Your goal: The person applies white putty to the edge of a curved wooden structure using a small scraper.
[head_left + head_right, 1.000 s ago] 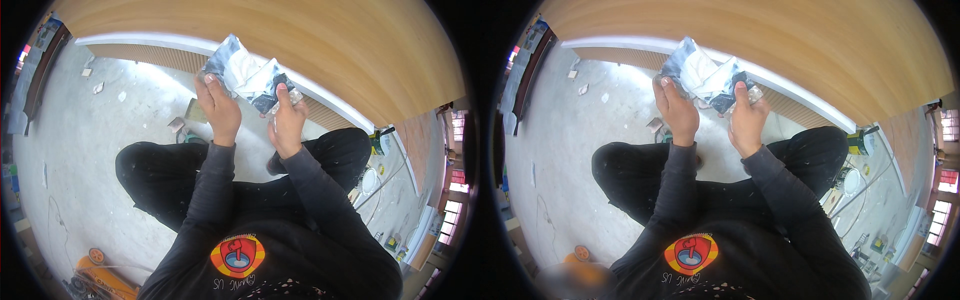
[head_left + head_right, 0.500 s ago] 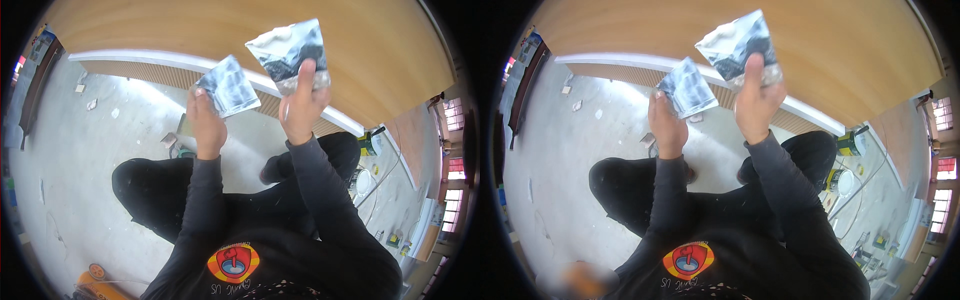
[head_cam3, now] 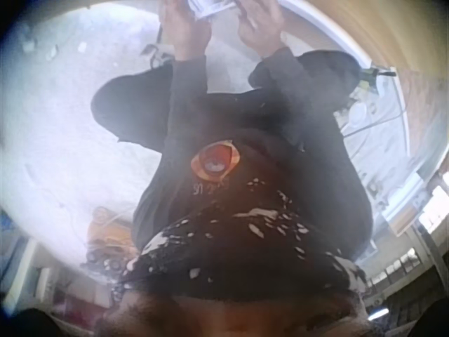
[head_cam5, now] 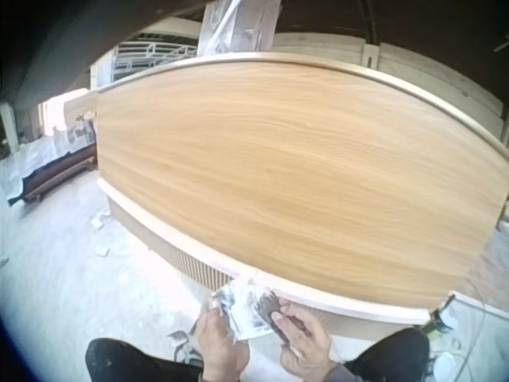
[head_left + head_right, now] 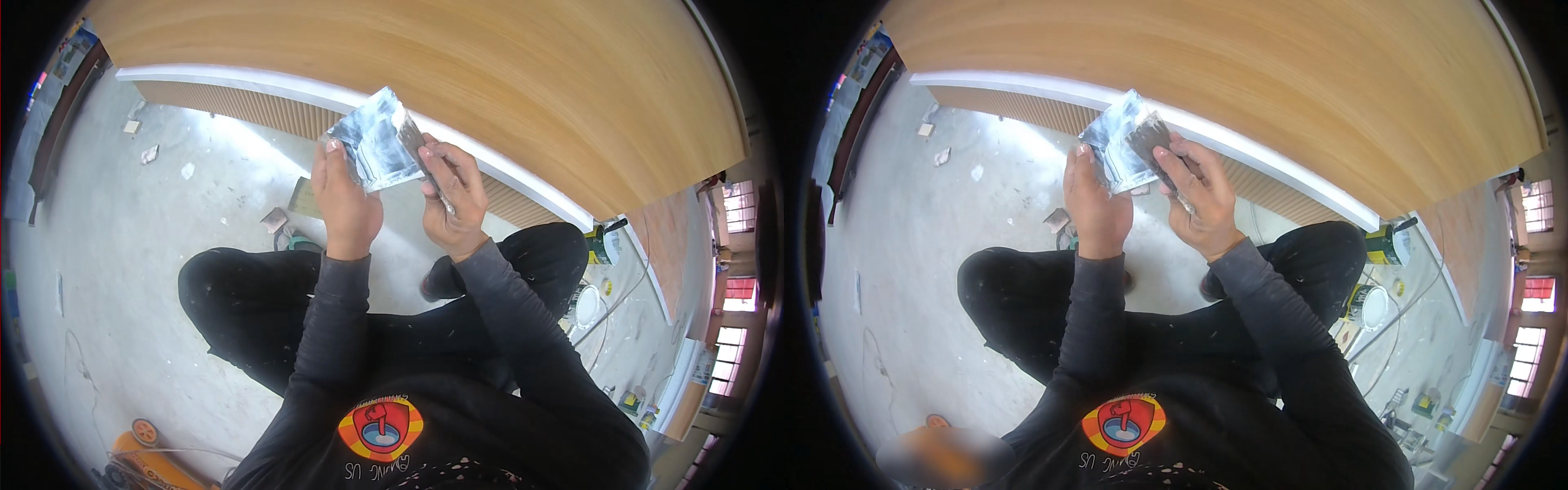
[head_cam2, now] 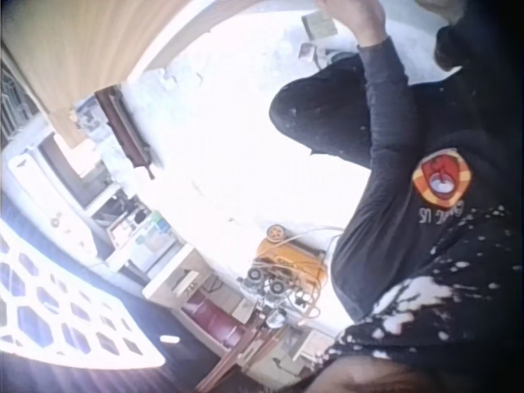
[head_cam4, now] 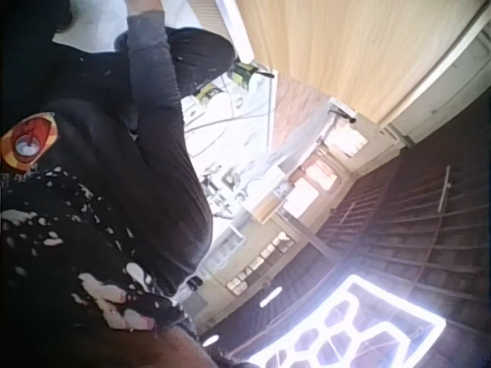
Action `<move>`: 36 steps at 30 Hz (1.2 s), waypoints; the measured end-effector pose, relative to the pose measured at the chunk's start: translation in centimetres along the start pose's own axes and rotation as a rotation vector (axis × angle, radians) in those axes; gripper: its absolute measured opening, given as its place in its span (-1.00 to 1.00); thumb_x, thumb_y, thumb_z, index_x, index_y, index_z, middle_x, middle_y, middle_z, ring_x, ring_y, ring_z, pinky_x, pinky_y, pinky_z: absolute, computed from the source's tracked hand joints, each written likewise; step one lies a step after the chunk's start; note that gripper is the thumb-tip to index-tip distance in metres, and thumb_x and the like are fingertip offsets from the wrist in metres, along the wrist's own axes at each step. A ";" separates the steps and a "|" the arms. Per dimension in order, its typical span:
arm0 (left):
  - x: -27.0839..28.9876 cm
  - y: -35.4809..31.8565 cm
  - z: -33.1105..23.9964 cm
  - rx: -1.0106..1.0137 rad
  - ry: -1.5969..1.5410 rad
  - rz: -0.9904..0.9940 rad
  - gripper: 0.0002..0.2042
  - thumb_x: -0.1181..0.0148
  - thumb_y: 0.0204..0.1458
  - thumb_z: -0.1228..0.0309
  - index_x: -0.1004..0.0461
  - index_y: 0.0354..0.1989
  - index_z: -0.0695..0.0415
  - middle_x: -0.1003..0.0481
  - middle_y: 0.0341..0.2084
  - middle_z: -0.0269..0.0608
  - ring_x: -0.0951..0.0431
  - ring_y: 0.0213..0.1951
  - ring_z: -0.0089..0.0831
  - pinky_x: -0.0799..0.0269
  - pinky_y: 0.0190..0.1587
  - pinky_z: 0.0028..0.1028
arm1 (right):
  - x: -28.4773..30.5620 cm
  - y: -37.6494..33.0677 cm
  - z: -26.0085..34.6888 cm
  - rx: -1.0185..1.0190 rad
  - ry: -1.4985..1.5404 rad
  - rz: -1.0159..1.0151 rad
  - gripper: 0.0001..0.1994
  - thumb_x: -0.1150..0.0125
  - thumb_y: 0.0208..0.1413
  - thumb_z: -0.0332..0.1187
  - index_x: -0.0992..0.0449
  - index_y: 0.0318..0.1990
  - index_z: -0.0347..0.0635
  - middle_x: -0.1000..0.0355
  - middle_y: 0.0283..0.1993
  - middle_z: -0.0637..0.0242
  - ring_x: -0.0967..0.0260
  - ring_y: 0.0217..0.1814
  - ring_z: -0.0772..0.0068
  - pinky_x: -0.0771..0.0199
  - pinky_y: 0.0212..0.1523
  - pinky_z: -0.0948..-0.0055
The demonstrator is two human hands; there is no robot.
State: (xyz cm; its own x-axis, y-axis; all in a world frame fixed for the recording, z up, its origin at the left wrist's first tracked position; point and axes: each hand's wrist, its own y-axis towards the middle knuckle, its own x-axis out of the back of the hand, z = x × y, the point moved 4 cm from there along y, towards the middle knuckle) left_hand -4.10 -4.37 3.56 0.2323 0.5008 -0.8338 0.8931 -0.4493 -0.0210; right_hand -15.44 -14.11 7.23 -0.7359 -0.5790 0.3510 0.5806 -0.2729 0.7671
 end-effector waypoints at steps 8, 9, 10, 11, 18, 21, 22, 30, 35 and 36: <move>0.6 1.2 -3.4 -0.066 -0.055 0.044 -0.63 0.21 0.37 0.33 -0.28 0.21 0.30 -0.43 0.13 -0.01 -0.48 0.15 -0.13 -0.44 0.17 -0.13 | 0.9 -2.6 -2.7 -0.327 -0.299 0.336 -0.59 -0.19 0.12 -0.63 -0.53 0.14 -0.19 -0.42 0.01 0.11 -0.49 0.03 0.08 -0.53 -0.02 0.25; 0.8 1.4 -3.8 -0.052 -0.048 0.046 -0.63 0.21 0.37 0.33 -0.28 0.21 0.30 -0.43 0.13 -0.01 -0.48 0.15 -0.13 -0.44 0.17 -0.13 | 1.4 -2.4 -3.2 -0.361 -0.222 0.181 -0.62 -0.17 0.16 -0.58 -0.52 0.16 -0.20 -0.45 -0.04 0.11 -0.49 -0.02 0.12 -0.51 -0.04 0.28; 1.3 1.6 -4.1 -0.033 0.010 -0.020 -0.62 0.22 0.36 0.33 -0.28 0.21 0.31 -0.43 0.14 0.00 -0.47 0.17 -0.12 -0.44 0.17 -0.12 | 2.0 -2.4 -3.4 -0.393 -0.146 0.024 -0.64 -0.15 0.21 -0.53 -0.51 0.17 -0.21 -0.49 -0.08 0.11 -0.50 -0.07 0.15 -0.48 -0.06 0.32; 1.8 1.7 -4.2 -0.018 0.068 -0.090 -0.61 0.22 0.36 0.33 -0.29 0.22 0.32 -0.42 0.15 0.02 -0.46 0.18 -0.12 -0.45 0.17 -0.11 | 2.3 -2.1 -3.1 -0.510 -0.094 -0.061 -0.66 -0.12 0.32 -0.43 -0.46 0.21 -0.26 -0.53 -0.10 0.17 -0.48 -0.12 0.37 -0.45 -0.10 0.45; 2.2 1.2 -2.0 0.074 0.359 -0.107 -0.63 0.27 0.36 0.36 -0.32 0.16 0.33 -0.44 0.07 -0.01 -0.51 0.11 -0.19 -0.50 0.10 -0.16 | -2.7 -1.8 0.0 -0.689 0.580 -0.401 -0.62 -0.06 0.40 -0.24 -0.44 0.20 -0.33 -0.51 0.02 0.31 -0.41 -0.07 0.54 -0.44 -0.07 0.49; 3.4 1.4 -3.0 -0.043 0.617 -0.006 -0.69 0.21 0.34 0.42 -0.38 0.09 0.33 -0.47 0.01 -0.03 -0.53 0.05 -0.25 -0.51 0.07 -0.26 | -3.4 -2.5 0.7 -0.352 0.218 -0.281 -0.68 -0.13 0.34 -0.33 -0.49 0.15 -0.28 -0.51 0.00 0.16 -0.46 -0.05 0.20 -0.44 -0.02 0.37; 3.2 1.2 -4.1 -0.259 1.076 0.035 -0.76 0.11 0.27 0.49 -0.39 0.00 0.35 -0.49 -0.06 0.01 -0.55 0.00 -0.16 -0.51 0.02 -0.26 | -3.4 -3.3 0.5 -0.358 0.213 -0.294 -0.68 -0.13 0.34 -0.33 -0.49 0.15 -0.28 -0.51 0.00 0.16 -0.46 -0.05 0.20 -0.44 -0.02 0.37; 3.3 1.3 -8.2 -0.227 0.454 -0.320 -0.70 0.05 0.28 0.39 -0.39 0.05 0.36 -0.48 0.01 0.06 -0.54 0.04 -0.05 -0.46 0.10 -0.18 | -6.3 -9.0 -1.9 -0.644 0.107 0.302 -0.70 -0.15 0.23 -0.40 -0.55 0.10 -0.13 -0.43 -0.07 0.04 -0.44 -0.08 -0.07 -0.46 0.00 0.15; 3.0 0.5 -7.7 -0.105 0.329 -0.334 -0.61 0.21 0.36 0.32 -0.32 0.19 0.35 -0.45 0.09 -0.01 -0.49 0.13 -0.17 -0.46 0.15 -0.14 | -5.5 -8.0 -4.4 -1.014 0.632 -0.034 -0.65 -0.01 0.40 -0.17 -0.49 0.09 -0.27 -0.52 -0.08 0.14 -0.50 0.01 0.13 -0.51 0.02 0.24; 3.0 0.2 -7.4 -0.057 0.316 -0.338 -0.59 0.23 0.36 0.33 -0.30 0.22 0.35 -0.44 0.11 0.01 -0.48 0.15 -0.16 -0.46 0.16 -0.12 | -5.8 -7.7 -3.9 -1.089 0.989 -0.129 -0.61 0.03 0.42 -0.10 -0.47 0.09 -0.26 -0.52 -0.04 0.22 -0.50 0.04 0.19 -0.52 0.05 0.22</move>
State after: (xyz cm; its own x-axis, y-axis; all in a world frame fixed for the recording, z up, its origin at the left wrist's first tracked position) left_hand -0.38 2.52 5.19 0.0229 0.8170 -0.5761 0.9566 -0.1854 -0.2249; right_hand -14.28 -11.68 -2.83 -0.5302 -0.6615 -0.5304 0.8301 -0.5323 -0.1658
